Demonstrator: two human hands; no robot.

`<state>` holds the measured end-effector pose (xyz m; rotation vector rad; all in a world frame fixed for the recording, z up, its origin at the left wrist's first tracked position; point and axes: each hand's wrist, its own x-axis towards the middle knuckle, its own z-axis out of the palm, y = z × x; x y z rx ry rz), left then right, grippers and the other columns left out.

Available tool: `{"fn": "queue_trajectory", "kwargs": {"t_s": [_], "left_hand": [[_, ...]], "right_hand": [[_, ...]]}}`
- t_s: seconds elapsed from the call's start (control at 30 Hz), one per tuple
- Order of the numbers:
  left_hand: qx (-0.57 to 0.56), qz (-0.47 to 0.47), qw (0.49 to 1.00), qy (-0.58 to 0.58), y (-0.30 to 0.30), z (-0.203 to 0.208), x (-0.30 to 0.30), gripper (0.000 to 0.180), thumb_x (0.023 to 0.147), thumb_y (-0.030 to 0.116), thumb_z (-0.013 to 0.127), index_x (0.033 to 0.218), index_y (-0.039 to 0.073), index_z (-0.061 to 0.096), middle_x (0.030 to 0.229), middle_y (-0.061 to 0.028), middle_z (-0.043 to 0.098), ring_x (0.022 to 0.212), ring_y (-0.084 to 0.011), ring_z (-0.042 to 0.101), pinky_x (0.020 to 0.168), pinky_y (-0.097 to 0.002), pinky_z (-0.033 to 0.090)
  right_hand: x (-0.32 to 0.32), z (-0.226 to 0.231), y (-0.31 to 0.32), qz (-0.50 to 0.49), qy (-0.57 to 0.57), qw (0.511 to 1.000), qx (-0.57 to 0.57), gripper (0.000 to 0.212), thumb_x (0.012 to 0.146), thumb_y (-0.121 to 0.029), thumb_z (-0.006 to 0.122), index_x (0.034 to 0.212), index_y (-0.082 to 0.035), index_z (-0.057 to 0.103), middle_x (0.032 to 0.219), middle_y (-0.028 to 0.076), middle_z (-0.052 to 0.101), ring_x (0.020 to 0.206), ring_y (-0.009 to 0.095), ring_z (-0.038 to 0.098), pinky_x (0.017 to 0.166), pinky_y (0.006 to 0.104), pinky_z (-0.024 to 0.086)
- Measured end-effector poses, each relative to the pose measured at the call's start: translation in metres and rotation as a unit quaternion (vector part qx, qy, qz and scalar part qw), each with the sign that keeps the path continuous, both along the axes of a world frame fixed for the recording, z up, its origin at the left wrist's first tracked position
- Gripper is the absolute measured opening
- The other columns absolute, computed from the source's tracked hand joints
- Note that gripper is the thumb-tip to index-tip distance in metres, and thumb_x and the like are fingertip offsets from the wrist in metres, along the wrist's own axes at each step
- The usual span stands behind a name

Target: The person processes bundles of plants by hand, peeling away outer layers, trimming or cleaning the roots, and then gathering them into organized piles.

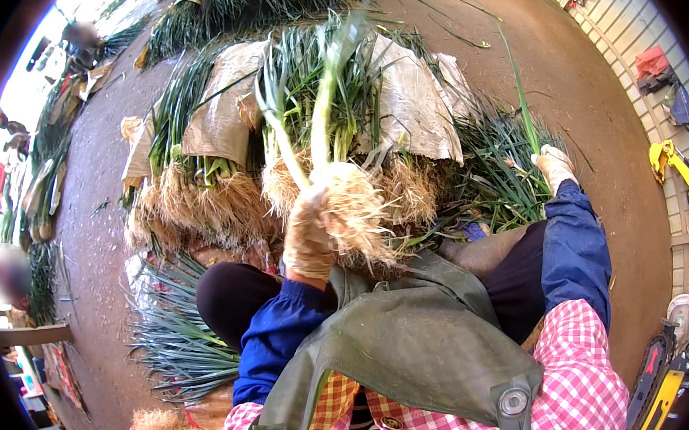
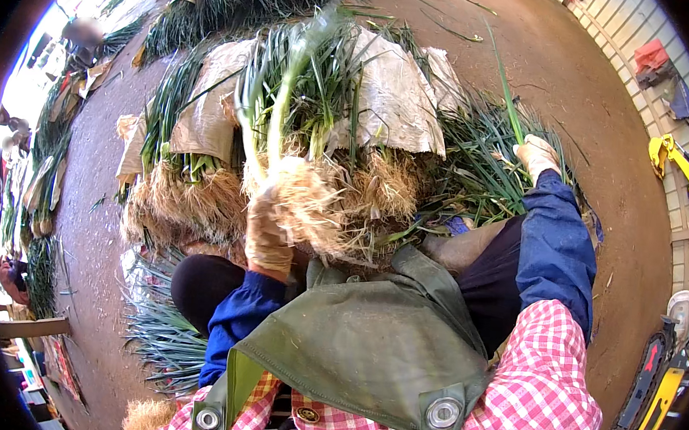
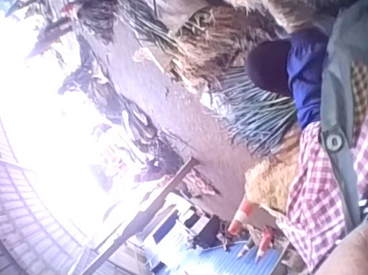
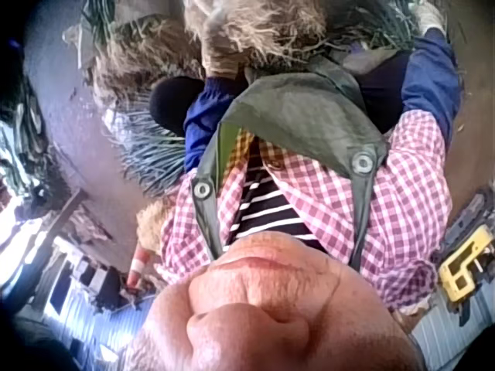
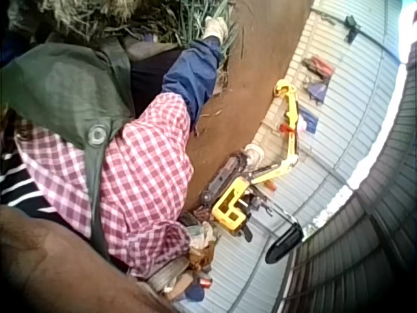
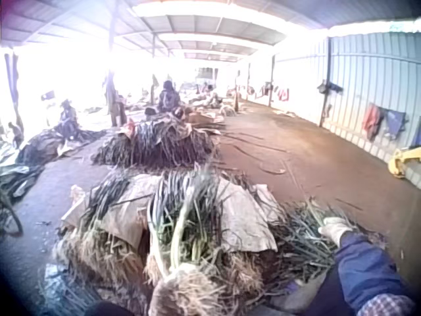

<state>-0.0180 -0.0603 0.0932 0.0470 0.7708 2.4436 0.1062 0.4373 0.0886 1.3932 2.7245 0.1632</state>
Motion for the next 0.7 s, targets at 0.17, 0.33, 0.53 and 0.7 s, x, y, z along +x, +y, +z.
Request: {"fn": "queue_trajectory", "kwargs": {"t_s": [0.17,0.33,0.53,0.7], "left_hand": [[0.051,0.032,0.997,-0.051,-0.005,0.000,-0.017,0.043,0.090,0.022,0.053,0.124,-0.003,0.050,0.113,-0.0166,0.062,0.102,-0.0273,0.062,0.090,-0.0426,0.051],[-0.041,0.001,0.997,-0.070,0.036,-0.046,-0.021,0.029,0.088,0.019,0.058,0.111,0.001,0.060,0.095,-0.0083,0.067,0.078,-0.0167,0.065,0.068,-0.0273,0.055],[-0.052,0.047,0.988,-0.140,0.016,-0.064,-0.028,0.023,0.093,0.020,0.051,0.107,0.005,0.061,0.085,-0.0024,0.063,0.068,-0.0126,0.059,0.056,-0.0254,0.050],[-0.091,0.096,0.980,-0.152,0.018,-0.071,-0.029,0.024,0.091,0.022,0.055,0.103,0.003,0.062,0.089,-0.0048,0.066,0.071,-0.0124,0.061,0.058,-0.0237,0.051]], "right_hand": [[-0.065,-0.038,-0.070,0.082,0.358,0.728,-0.578,0.029,0.086,-0.024,0.066,0.109,-0.008,0.062,0.098,0.003,0.066,0.086,0.013,0.063,0.070,0.0286,0.050],[-0.191,-0.098,-0.177,0.239,0.371,0.782,-0.440,0.065,0.078,-0.028,0.071,0.133,-0.005,0.045,0.120,0.013,0.058,0.105,0.018,0.056,0.085,0.0297,0.046],[-0.307,-0.081,-0.302,0.374,0.202,0.895,-0.136,0.094,0.072,-0.030,0.072,0.147,-0.010,0.019,0.145,0.014,0.035,0.127,0.032,0.042,0.102,0.0401,0.037],[-0.375,-0.104,-0.304,0.383,0.126,0.915,0.006,0.056,0.093,-0.010,0.035,0.146,-0.024,0.024,0.148,0.004,0.033,0.117,0.039,0.051,0.082,0.0491,0.047]]}}
